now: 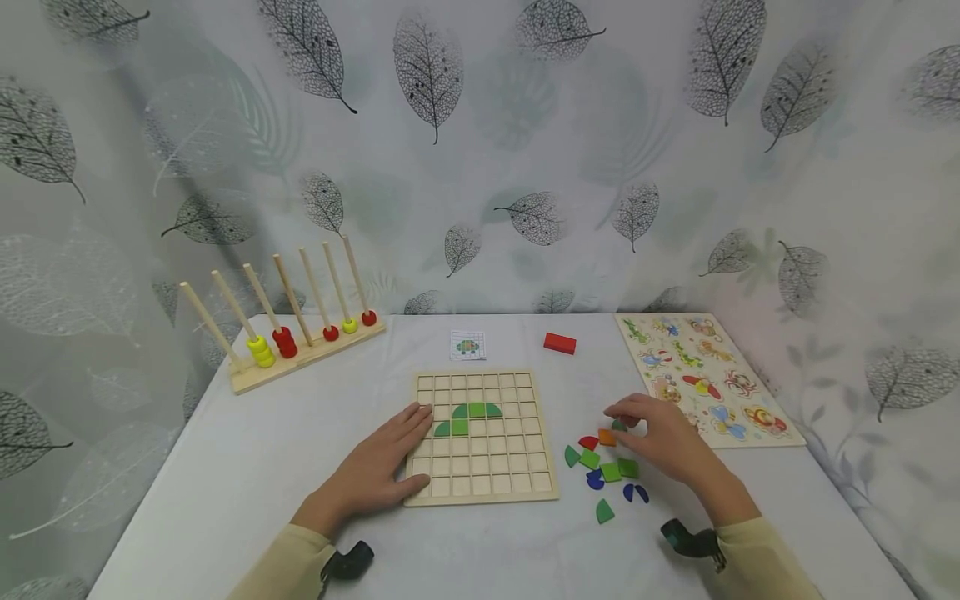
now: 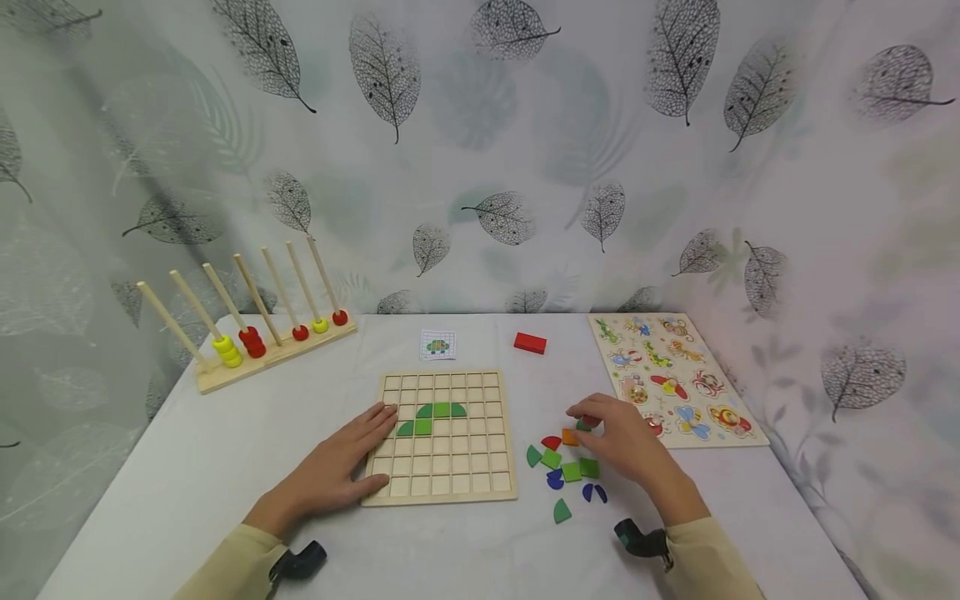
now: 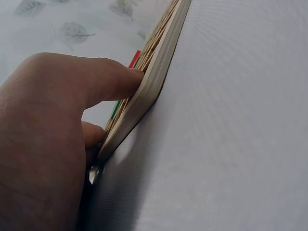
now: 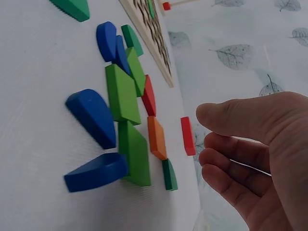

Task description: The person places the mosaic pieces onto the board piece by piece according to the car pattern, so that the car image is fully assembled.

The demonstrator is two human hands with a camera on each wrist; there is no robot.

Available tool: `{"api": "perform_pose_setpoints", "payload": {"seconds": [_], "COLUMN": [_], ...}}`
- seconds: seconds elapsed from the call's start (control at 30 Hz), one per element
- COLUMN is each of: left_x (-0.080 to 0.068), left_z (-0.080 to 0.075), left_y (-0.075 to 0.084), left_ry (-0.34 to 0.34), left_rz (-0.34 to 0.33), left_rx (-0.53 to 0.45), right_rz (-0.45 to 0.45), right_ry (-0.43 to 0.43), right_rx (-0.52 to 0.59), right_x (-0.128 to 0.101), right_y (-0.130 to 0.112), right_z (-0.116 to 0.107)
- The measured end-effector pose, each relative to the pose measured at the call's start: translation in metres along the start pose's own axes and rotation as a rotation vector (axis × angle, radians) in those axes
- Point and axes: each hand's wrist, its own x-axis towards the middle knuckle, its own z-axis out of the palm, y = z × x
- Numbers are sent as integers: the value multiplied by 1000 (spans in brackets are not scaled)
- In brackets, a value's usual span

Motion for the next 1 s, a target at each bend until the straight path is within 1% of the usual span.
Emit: {"api": "perform_pose_setpoints", "payload": {"seconds": [0.23,0.47,0.63,1.0], "left_x": [0,0,0,0], "left_z": [0,2,2,2], "left_y": [0,-1,-1,-1], "left_ry": [-12,-1,-3,-1], "left_rz": [-13,-12,-18,-12], "left_rx": [0,10,7,13], "right_rz": [39,48,42,3], "right_ry": [-67,-109,-117,-127], "right_rx": [-2,-8,-22,-57], "right_x": [-3,-4,-3,1], "right_y": [6,13,15,10], "right_z": [7,12,15,13]}}
